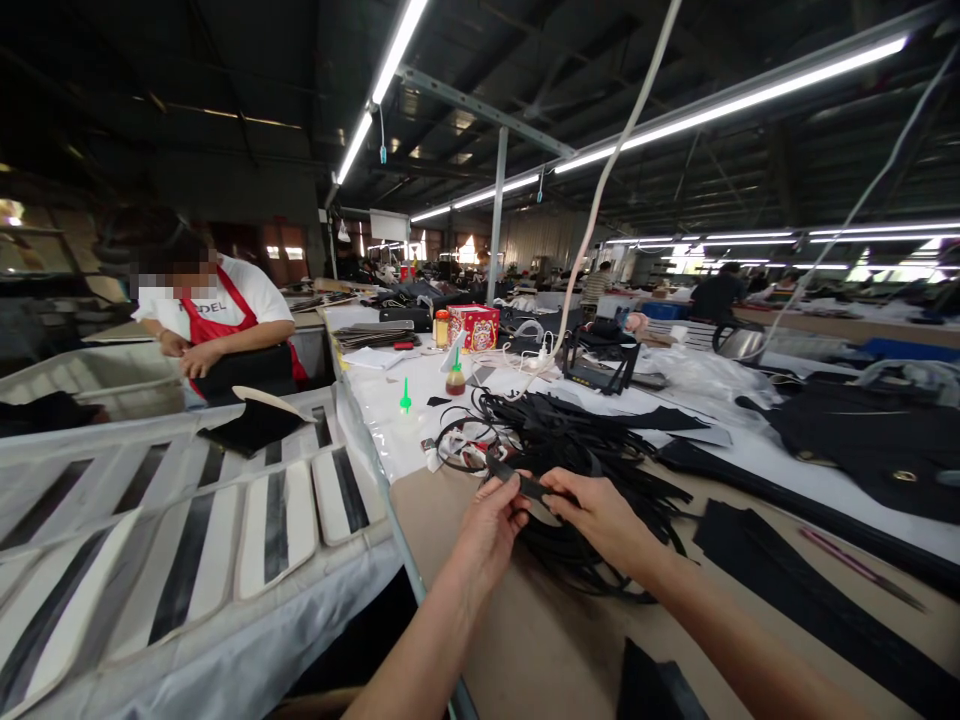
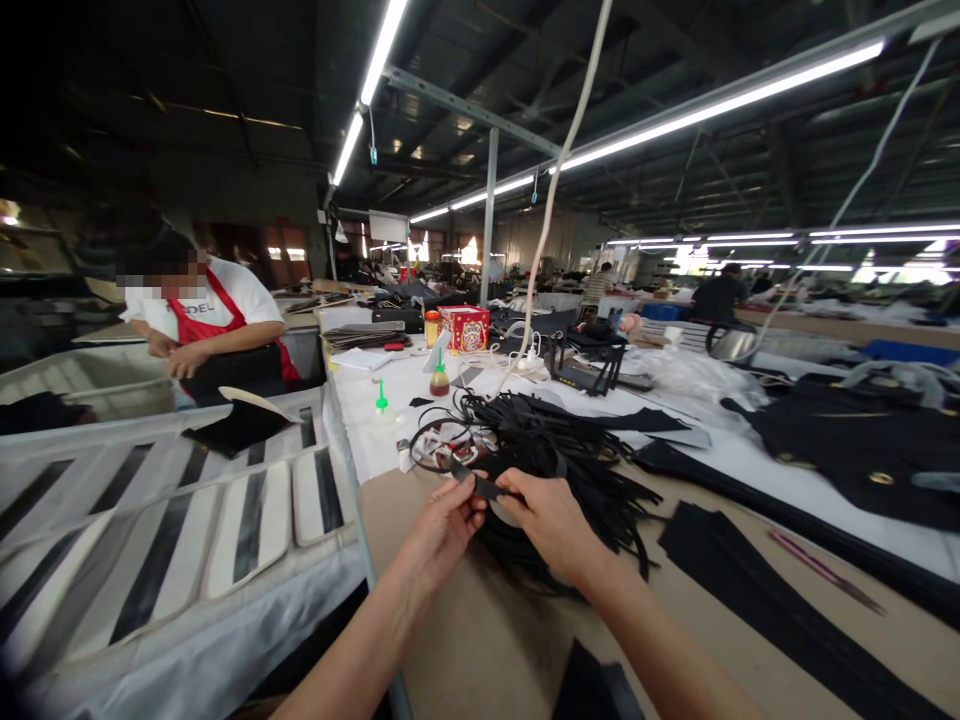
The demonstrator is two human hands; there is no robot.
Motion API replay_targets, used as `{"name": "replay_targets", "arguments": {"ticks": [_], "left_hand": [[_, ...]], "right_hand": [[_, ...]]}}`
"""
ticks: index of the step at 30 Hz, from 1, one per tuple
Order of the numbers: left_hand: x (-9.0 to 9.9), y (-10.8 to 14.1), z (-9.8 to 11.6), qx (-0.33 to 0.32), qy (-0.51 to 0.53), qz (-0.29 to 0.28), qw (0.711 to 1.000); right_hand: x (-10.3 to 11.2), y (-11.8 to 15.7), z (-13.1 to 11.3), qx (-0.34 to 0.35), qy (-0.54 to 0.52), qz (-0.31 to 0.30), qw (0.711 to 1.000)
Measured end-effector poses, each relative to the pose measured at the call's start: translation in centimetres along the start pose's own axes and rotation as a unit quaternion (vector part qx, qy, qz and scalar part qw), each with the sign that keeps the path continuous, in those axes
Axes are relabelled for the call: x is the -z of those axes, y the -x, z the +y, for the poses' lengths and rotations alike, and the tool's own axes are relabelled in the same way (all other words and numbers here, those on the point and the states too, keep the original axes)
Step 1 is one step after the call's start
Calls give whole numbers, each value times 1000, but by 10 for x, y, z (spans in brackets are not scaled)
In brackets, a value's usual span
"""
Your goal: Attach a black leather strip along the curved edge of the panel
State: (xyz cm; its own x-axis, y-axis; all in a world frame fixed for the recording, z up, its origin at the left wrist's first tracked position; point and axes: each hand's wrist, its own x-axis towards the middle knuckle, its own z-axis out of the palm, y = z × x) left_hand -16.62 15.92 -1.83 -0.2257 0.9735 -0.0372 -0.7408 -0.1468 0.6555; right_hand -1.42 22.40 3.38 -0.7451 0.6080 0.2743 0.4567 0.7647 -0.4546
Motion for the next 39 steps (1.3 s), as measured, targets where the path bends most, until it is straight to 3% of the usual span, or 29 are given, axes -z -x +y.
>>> {"name": "replay_targets", "arguments": {"ticks": [11, 22, 26, 29, 35, 39], "left_hand": [[1, 6, 23, 14, 49, 6, 999], [-16, 25, 63, 7, 101, -25, 995], [-22, 37, 76, 31, 153, -57, 986], [-20, 45, 74, 57, 160, -83, 982], [-2, 71, 33, 78, 55, -94, 991], [1, 82, 6, 102, 35, -57, 993]], "right_hand": [[-13, 12, 61, -61, 166, 6, 984], [-25, 7, 86, -60, 150, 11, 987], [-26, 10, 84, -62, 107, 22, 992], [-23, 13, 80, -82, 70, 47, 993], [-6, 14, 53, -119, -55, 71, 989], [0, 20, 4, -144, -200, -31, 969]]}}
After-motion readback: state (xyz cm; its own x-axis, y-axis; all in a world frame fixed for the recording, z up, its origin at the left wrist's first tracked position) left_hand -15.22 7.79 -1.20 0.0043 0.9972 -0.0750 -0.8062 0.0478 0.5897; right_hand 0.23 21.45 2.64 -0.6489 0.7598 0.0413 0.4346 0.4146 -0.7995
